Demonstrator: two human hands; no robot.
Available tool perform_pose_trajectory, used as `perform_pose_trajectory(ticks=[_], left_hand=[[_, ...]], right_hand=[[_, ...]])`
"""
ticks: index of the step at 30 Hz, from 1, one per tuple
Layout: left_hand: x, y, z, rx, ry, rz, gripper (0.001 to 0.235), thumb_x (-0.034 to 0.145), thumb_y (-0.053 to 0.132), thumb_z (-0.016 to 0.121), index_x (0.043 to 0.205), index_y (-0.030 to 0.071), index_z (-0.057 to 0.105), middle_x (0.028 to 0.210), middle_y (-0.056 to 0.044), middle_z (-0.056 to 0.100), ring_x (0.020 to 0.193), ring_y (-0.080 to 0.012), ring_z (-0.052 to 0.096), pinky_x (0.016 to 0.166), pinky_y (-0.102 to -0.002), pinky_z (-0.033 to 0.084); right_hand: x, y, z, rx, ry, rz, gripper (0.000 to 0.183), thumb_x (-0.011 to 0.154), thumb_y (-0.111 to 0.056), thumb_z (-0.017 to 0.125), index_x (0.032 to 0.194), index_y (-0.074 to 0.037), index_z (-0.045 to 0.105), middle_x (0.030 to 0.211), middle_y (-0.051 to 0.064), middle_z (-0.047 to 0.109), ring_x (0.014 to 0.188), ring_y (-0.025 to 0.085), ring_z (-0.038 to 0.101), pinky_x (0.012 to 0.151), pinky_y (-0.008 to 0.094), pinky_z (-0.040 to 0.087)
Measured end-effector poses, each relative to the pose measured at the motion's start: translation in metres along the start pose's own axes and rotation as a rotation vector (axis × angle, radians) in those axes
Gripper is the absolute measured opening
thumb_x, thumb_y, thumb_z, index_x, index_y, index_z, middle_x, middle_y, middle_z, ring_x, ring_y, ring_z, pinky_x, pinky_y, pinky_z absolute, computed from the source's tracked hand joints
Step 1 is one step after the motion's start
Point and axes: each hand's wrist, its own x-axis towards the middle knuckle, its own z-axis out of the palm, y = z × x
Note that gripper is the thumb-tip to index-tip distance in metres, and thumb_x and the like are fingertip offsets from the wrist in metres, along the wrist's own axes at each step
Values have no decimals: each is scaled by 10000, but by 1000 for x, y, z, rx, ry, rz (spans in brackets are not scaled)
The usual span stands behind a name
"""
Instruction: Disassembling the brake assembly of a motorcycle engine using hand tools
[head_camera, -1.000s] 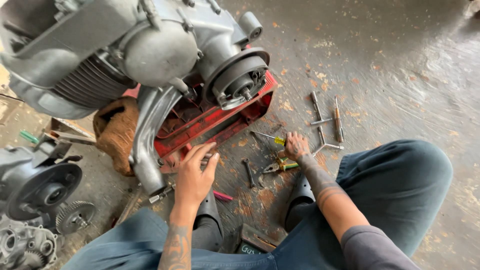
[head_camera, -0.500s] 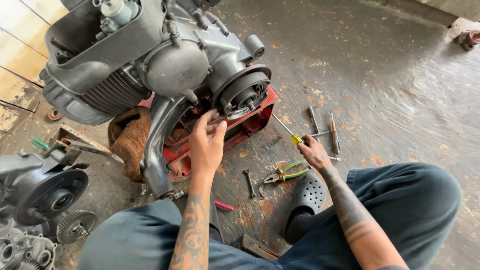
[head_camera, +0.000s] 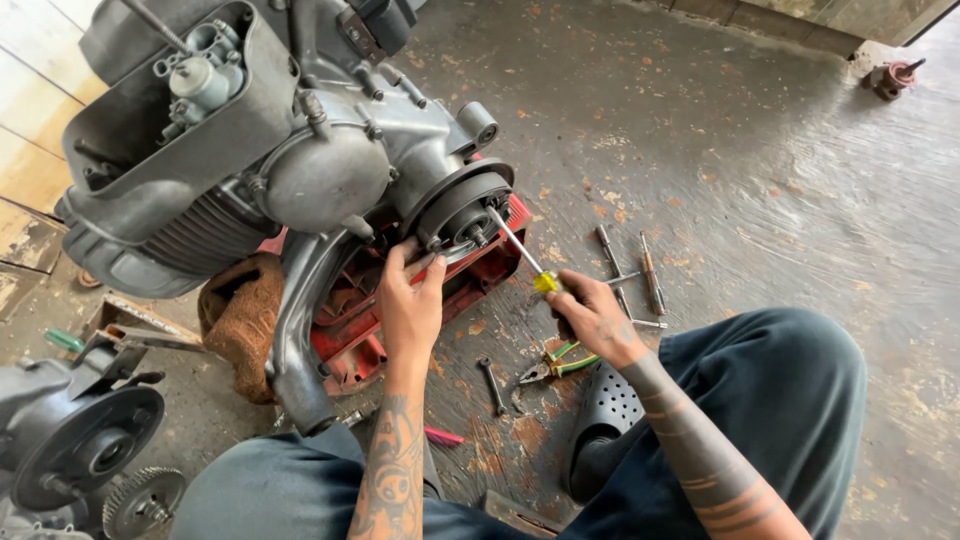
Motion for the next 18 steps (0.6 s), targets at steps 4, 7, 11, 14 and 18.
perform_pose_trajectory(ticks=[4, 7, 11, 14, 18], left_hand=[[0, 2, 6, -29, 19, 50, 372, 877, 215, 712, 1192, 28, 646, 1084, -200, 753, 1065, -302, 739, 834, -387, 620], [4, -1, 6, -37, 38, 26, 316, 900, 165, 681, 1189, 39, 654, 1125, -179, 748, 1093, -309, 721, 866, -389, 619], [5, 0, 4, -13, 53, 12, 289, 916, 183, 684, 1182, 71, 677, 1123, -155, 756, 1085, -307, 722, 863, -396, 625], [4, -2, 2, -9, 59, 10, 282, 918, 189, 685, 1180, 84, 689, 1103, -148, 764, 1069, -294, 729, 856, -393, 627], [6, -8, 2, -10, 54, 32, 294, 904, 190, 692, 1173, 73, 693, 1087, -169, 763, 1030, -315, 737, 821, -402, 637]], right_hand=[[1, -13, 16, 6, -6, 17, 204, 930, -255, 618, 869, -61, 636, 505, 123, 624, 435, 206, 638, 471, 324, 530], [2, -20, 30, 138, 10, -3, 206, 961, -231, 613, 889, -38, 616, 534, 134, 610, 447, 198, 634, 431, 313, 530], [4, -34, 48, 319, 4, 0, 202, 947, -190, 674, 873, -17, 598, 533, 135, 584, 409, 206, 608, 379, 305, 511], [12, -29, 61, 342, 43, -34, 214, 912, -161, 734, 890, 5, 601, 561, 141, 587, 424, 210, 615, 375, 314, 517], [27, -12, 78, 414, 98, -139, 184, 885, -111, 767, 876, 6, 625, 558, 140, 595, 417, 212, 617, 359, 305, 503]])
